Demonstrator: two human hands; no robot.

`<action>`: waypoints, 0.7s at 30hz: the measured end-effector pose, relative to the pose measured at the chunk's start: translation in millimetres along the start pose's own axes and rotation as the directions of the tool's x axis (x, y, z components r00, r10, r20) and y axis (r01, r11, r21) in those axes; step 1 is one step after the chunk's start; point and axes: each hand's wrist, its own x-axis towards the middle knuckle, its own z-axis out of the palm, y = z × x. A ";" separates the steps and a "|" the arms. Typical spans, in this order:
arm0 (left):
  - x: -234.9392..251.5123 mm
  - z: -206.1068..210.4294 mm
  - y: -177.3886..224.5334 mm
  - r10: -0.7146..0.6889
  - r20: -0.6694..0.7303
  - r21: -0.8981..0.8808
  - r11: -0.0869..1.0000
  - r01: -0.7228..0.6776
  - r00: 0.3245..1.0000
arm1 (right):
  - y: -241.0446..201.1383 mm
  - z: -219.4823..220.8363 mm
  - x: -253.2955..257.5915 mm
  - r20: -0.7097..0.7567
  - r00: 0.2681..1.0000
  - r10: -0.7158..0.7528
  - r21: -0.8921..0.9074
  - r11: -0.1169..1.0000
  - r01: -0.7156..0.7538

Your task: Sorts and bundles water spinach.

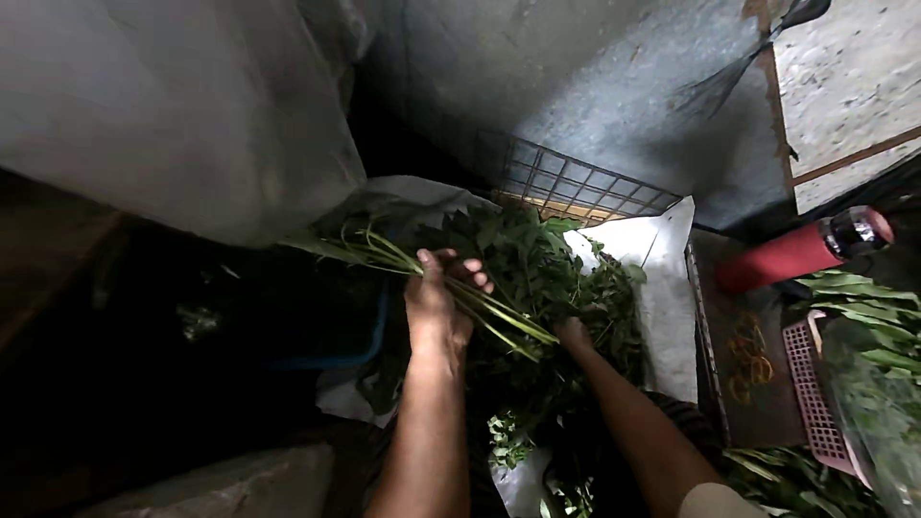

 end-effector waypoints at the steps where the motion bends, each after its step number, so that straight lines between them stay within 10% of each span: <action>1: -1.8 0.6 -1.0 -0.020 -0.009 0.053 0.998 0.021 1.000 | -2.0 -3.1 0.2 -0.020 1.000 0.000 0.079 0.997 0.002; 8: -0.6 7.8 -1.7 -0.077 -0.111 0.093 0.992 0.087 0.991 | 12.2 -81.8 -15.1 -0.364 0.869 -0.336 0.707 0.508 0.492; 13: -4.6 10.5 -9.2 -0.131 -0.030 0.096 0.986 0.134 0.991 | 25.2 -91.0 -15.4 -0.381 0.868 -0.318 0.711 0.499 0.495; 21: -8.8 19.4 -25.9 -0.179 -0.011 0.283 0.943 0.175 0.984 | -2.6 -66.5 -52.6 -0.459 0.635 -0.621 0.549 0.364 0.752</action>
